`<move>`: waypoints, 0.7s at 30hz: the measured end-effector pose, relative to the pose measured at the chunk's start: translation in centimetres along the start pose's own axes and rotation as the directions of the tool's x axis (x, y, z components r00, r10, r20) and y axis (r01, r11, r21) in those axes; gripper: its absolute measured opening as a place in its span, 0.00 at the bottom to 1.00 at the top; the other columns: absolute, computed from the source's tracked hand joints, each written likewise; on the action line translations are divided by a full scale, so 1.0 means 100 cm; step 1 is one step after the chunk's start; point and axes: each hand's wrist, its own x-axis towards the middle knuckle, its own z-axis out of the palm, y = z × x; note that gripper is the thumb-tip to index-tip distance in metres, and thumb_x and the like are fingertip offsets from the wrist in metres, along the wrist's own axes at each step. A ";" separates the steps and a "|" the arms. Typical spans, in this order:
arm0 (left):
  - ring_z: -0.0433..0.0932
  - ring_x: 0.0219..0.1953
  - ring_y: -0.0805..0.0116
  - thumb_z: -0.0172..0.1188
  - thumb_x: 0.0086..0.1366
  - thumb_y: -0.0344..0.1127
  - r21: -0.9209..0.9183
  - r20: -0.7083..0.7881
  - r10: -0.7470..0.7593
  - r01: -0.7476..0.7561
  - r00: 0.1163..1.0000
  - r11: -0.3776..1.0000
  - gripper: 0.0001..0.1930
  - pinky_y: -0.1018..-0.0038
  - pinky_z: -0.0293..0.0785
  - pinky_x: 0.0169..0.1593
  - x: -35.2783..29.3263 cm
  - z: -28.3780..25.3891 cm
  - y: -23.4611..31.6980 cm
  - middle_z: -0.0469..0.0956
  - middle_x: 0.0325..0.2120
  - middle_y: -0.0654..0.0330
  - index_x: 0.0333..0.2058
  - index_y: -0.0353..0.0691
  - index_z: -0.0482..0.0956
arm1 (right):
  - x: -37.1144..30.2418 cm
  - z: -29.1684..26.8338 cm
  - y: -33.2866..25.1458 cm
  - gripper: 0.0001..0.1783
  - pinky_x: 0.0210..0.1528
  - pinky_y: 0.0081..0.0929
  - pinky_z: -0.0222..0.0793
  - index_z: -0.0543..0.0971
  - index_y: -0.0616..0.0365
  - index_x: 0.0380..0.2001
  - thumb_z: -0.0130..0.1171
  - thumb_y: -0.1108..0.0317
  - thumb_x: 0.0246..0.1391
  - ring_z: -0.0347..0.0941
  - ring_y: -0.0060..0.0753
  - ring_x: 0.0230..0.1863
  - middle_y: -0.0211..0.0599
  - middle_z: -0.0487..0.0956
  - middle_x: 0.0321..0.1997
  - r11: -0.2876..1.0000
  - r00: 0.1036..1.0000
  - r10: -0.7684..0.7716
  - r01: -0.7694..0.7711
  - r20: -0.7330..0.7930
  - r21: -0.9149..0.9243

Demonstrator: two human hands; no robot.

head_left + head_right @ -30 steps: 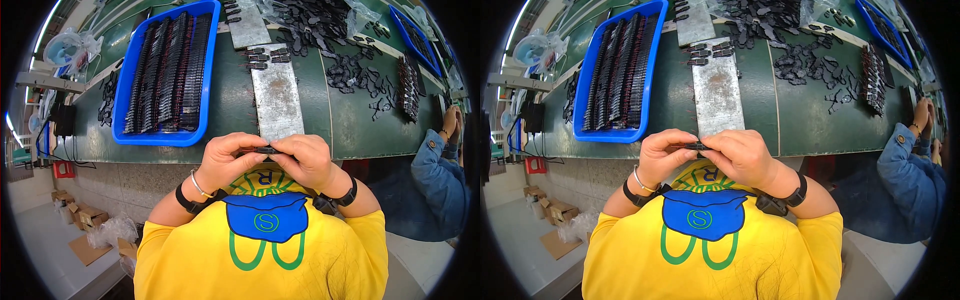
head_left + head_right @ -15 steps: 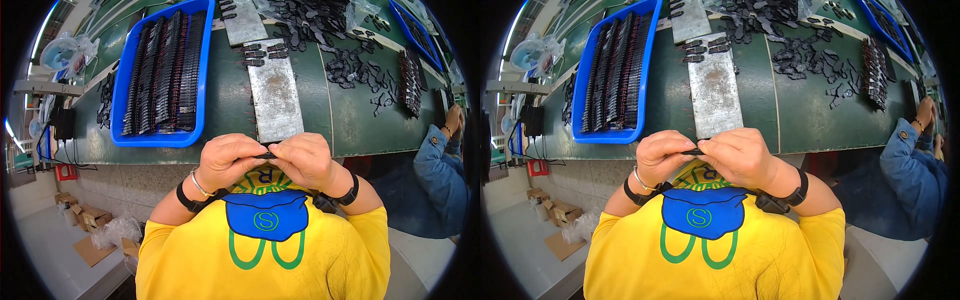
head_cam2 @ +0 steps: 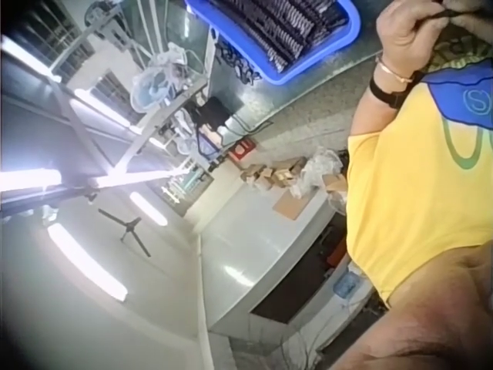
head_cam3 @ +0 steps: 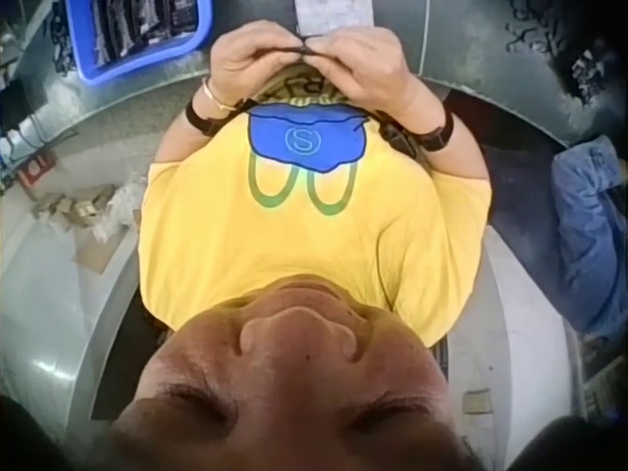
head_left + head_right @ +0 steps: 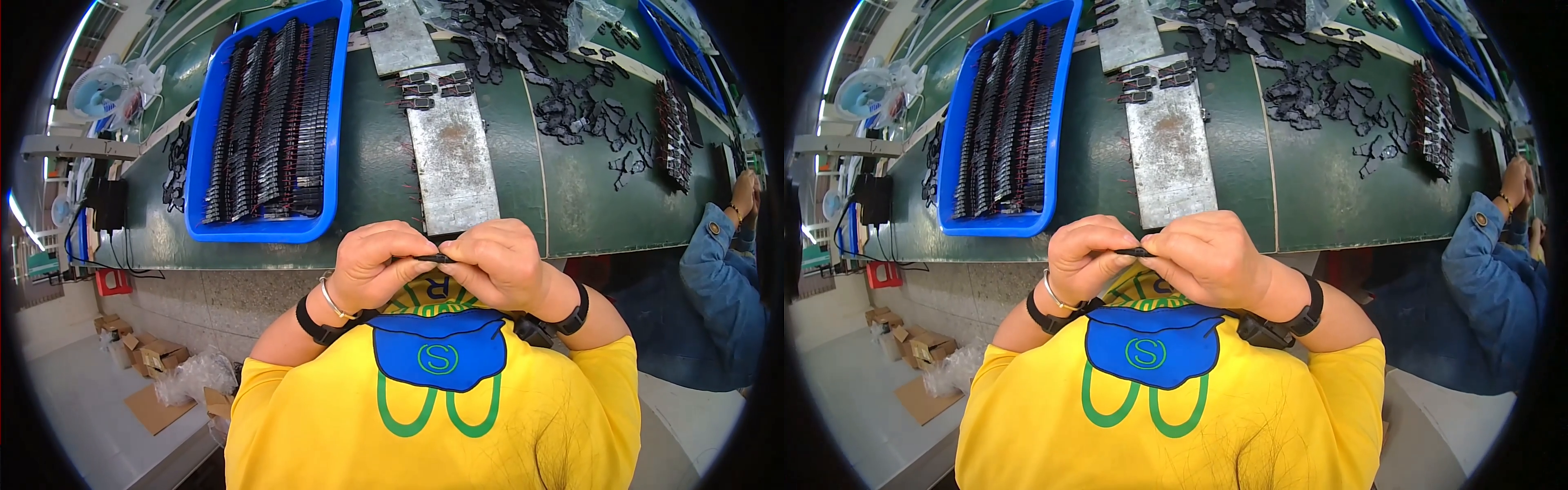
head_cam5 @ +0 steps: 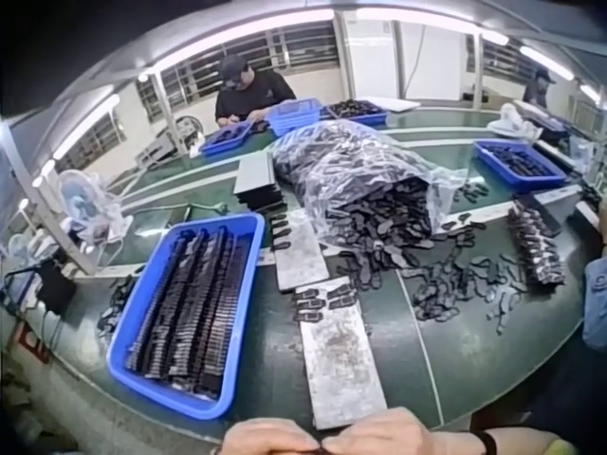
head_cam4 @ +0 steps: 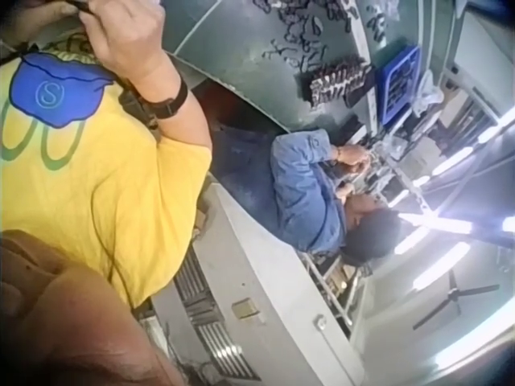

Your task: The person is manually assembling small black components into a metal fixture and then organizing them into blue plastic trays.

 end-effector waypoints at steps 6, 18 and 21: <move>0.79 0.30 0.68 0.68 0.54 0.26 -0.022 -0.010 -0.080 0.080 0.997 0.997 0.10 0.78 0.73 0.33 -0.004 -0.001 0.001 0.81 0.30 0.56 0.35 0.33 0.80 | 0.001 0.000 -0.001 0.11 0.25 0.28 0.73 0.78 0.65 0.30 0.68 0.77 0.40 0.78 0.40 0.22 0.43 0.79 0.24 0.998 0.998 0.064 -0.064 0.005 0.010; 0.81 0.34 0.68 0.66 0.56 0.25 -0.067 0.043 -0.144 0.146 0.989 0.987 0.12 0.78 0.76 0.37 -0.007 -0.007 0.004 0.81 0.33 0.52 0.39 0.29 0.79 | 0.002 0.000 0.001 0.12 0.24 0.28 0.72 0.78 0.65 0.30 0.68 0.77 0.40 0.78 0.40 0.23 0.42 0.79 0.24 0.998 0.998 0.058 -0.058 -0.006 -0.009; 0.81 0.33 0.69 0.64 0.58 0.25 -0.109 0.048 -0.159 0.163 0.986 0.981 0.13 0.79 0.77 0.37 -0.009 -0.007 0.001 0.80 0.33 0.52 0.41 0.29 0.78 | 0.002 0.001 0.001 0.12 0.24 0.28 0.72 0.78 0.65 0.31 0.68 0.78 0.39 0.78 0.40 0.23 0.42 0.79 0.24 0.998 0.998 0.058 -0.058 -0.006 -0.016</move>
